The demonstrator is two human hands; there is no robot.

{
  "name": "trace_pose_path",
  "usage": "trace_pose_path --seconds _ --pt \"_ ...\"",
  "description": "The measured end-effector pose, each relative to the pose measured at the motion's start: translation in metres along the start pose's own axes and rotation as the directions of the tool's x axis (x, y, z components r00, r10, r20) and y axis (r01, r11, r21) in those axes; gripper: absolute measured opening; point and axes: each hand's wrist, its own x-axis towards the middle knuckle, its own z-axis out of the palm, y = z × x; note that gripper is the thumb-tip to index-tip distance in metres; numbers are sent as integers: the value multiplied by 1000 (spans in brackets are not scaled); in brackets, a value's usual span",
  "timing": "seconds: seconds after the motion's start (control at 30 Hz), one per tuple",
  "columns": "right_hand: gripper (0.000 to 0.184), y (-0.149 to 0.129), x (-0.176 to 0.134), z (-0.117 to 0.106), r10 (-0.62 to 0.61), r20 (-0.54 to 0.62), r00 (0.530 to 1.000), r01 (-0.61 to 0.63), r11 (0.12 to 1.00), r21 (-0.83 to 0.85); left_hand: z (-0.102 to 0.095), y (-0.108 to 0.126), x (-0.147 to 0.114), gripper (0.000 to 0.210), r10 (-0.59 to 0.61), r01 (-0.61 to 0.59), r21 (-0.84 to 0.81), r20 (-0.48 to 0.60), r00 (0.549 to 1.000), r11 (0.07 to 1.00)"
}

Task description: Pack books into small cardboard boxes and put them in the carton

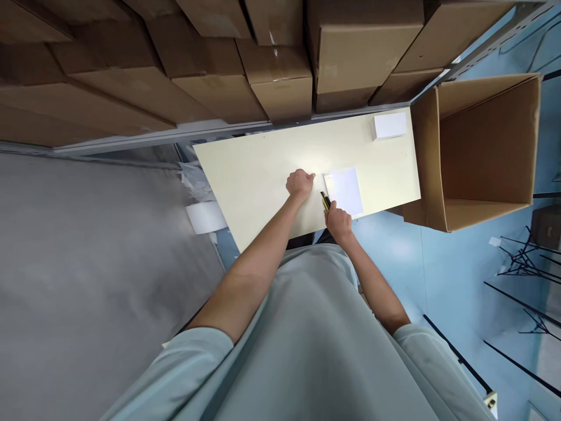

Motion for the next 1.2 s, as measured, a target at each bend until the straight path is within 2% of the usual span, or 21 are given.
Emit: trace_pose_path --seconds 0.27,0.53,0.73,0.87,1.0,1.1,1.2 --pt "31 18 -27 26 2 62 998 -1 1000 -19 6 -3 3 27 4 -5 -17 -31 1000 1000" --pt "30 37 -61 55 9 132 991 -10 1000 7 11 -9 4 44 34 -35 -12 -35 999 999" --pt "26 50 -75 68 -7 158 987 8 1000 -10 11 -8 4 42 21 -21 15 -37 999 1000" --pt "23 61 -89 59 -5 174 985 7 1000 -11 7 -6 1 40 21 -21 42 -9 1000 999" --pt "29 75 -97 35 25 151 988 -26 1000 4 -2 -1 -11 32 53 -52 76 -6 999 996" --pt "39 86 -94 11 48 107 993 -51 998 31 -16 12 -30 28 170 -166 97 -42 984 981" --pt "45 96 -84 -20 36 36 999 -38 997 61 -34 33 -55 25 357 -350 101 -59 932 931"
